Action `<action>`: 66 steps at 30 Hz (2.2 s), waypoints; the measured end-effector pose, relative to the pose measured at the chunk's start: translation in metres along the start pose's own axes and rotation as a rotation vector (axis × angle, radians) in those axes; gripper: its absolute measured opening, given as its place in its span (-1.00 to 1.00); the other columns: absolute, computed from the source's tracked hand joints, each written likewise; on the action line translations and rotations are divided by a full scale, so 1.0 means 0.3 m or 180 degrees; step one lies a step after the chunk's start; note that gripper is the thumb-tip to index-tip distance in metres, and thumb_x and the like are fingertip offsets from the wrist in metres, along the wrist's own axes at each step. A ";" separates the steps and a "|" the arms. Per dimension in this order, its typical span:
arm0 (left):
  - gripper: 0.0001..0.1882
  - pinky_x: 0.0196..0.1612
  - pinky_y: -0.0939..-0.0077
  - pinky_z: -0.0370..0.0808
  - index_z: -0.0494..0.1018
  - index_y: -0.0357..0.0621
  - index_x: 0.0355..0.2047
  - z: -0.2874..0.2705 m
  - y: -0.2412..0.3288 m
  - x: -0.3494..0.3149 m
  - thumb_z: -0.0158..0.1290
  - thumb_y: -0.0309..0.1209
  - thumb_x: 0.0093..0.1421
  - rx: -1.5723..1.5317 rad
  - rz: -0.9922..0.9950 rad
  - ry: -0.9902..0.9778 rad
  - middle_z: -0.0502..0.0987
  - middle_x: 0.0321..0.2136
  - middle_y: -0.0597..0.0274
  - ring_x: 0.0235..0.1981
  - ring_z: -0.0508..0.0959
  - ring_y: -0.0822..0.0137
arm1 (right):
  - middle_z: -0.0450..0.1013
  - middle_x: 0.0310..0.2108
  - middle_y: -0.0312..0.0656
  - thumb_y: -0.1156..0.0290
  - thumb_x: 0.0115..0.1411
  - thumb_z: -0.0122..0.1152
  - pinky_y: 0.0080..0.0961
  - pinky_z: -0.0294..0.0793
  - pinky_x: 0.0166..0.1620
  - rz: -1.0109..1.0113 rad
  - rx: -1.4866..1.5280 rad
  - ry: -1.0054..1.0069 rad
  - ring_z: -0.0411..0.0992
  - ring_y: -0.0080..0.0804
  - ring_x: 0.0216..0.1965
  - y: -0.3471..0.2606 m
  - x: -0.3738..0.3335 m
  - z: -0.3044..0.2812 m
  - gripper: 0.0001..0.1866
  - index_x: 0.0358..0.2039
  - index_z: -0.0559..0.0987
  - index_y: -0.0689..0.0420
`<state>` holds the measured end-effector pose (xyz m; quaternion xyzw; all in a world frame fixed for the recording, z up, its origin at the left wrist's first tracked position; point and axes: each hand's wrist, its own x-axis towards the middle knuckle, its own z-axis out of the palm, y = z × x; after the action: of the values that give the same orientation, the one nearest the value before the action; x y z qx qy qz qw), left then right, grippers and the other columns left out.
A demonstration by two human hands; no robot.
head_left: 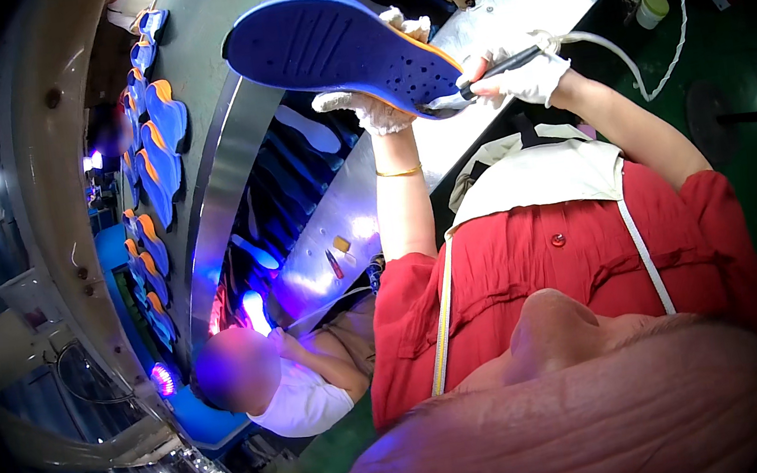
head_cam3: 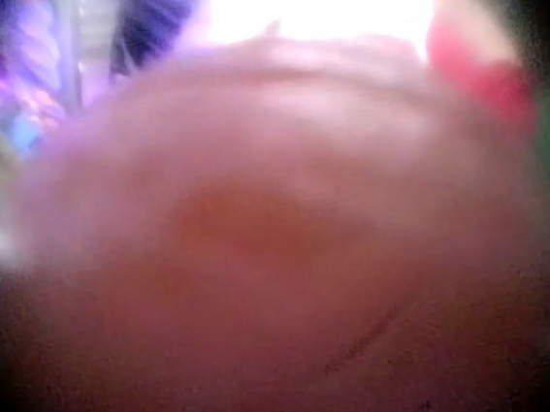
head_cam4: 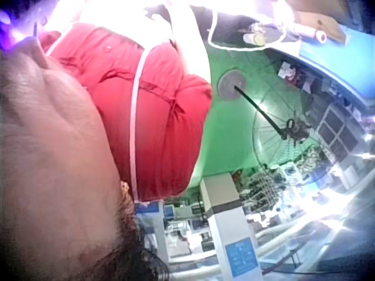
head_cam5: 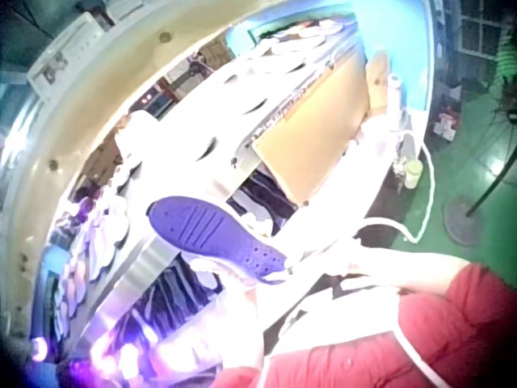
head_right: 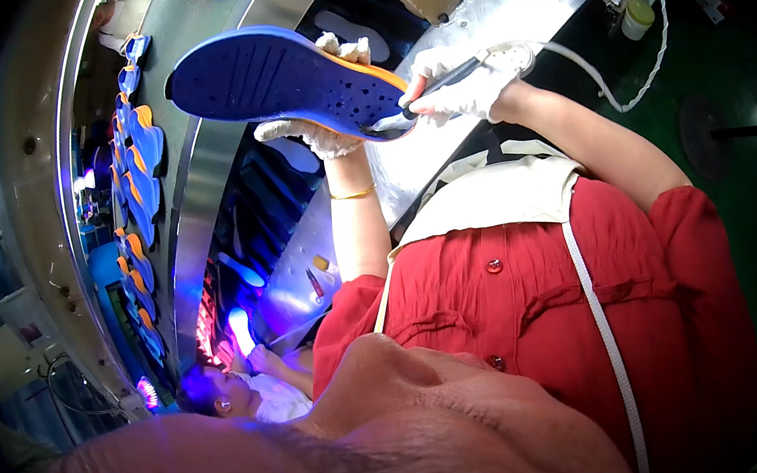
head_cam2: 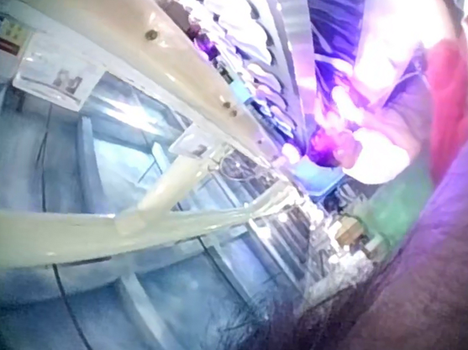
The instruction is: The person cleans blue shoe soles using a brush tool at a workstation, reaching to place and retrieve items from a conveyor belt and a storage box.
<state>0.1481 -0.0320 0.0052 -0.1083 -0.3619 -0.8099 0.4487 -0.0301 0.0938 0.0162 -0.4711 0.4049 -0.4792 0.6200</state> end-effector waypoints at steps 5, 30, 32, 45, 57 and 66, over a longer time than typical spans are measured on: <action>0.28 0.08 -0.01 0.50 0.29 -0.17 0.19 -0.028 0.025 -0.005 -0.01 0.60 -0.37 0.0112 -0.0307 -0.0022 0.45 0.06 -0.08 0.02 0.52 -0.07 | 0.52 -0.37 -0.25 0.36 0.12 0.35 -0.63 0.48 -0.23 0.0015 0.0812 0.0215 0.49 -0.56 -0.32 -0.001 0.002 -0.007 -0.80 -0.31 0.55 0.15; -0.27 -0.12 0.48 0.57 0.39 -0.13 0.12 0.059 0.043 0.060 0.04 0.21 0.18 0.2247 -0.2438 0.1697 0.56 -0.08 0.16 -0.17 0.58 0.32 | 0.53 -0.35 -0.19 0.49 -0.02 0.40 -0.51 0.52 -0.15 -0.0135 -0.1036 -0.0296 0.51 -0.39 -0.24 -0.080 0.030 0.011 -0.86 -0.42 0.60 0.08; -0.28 -0.14 0.49 0.58 0.40 -0.13 0.11 0.048 0.047 0.055 0.05 0.19 0.17 0.2084 -0.2467 0.1736 0.57 -0.11 0.18 -0.19 0.59 0.32 | 0.53 -0.35 -0.20 0.49 -0.02 0.40 -0.50 0.51 -0.14 -0.0251 -0.1802 -0.0163 0.51 -0.37 -0.24 -0.079 0.031 0.009 -0.86 -0.42 0.60 0.08; -0.36 -0.19 0.46 0.59 0.44 -0.18 0.04 0.072 0.083 0.017 0.00 0.14 0.24 0.1821 -0.2274 0.1996 0.58 -0.19 0.12 -0.26 0.59 0.34 | 0.49 -0.37 -0.18 0.50 0.03 0.38 -0.50 0.52 -0.20 -0.0391 -0.2071 -0.0318 0.48 -0.40 -0.29 -0.098 0.040 -0.066 -0.87 -0.41 0.57 0.10; -0.21 -0.08 0.15 0.58 0.40 -0.23 0.09 -0.042 0.038 -0.182 -0.10 0.27 0.21 -0.0252 -0.1441 0.2162 0.55 -0.14 -0.05 -0.19 0.58 0.09 | 0.50 -0.38 -0.25 0.42 0.12 0.37 -0.62 0.47 -0.22 -0.0972 -0.0583 0.0518 0.47 -0.54 -0.33 -0.033 -0.018 -0.039 -0.80 -0.28 0.52 0.13; -0.45 -0.01 0.27 0.57 0.41 -0.15 0.06 0.096 -0.124 -0.203 0.04 0.02 0.27 -0.0431 -0.0962 0.2081 0.58 -0.11 0.06 -0.14 0.61 0.12 | 0.48 -0.40 -0.24 0.33 0.19 0.29 -0.59 0.52 -0.28 -0.1471 -0.0994 0.1177 0.49 -0.52 -0.34 -0.015 0.085 -0.026 -0.83 -0.28 0.49 0.07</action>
<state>0.1487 0.0396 -0.0230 0.1815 -0.1569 -0.8810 0.4078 -0.0330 0.0669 0.0175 -0.5448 0.4616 -0.6168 0.3312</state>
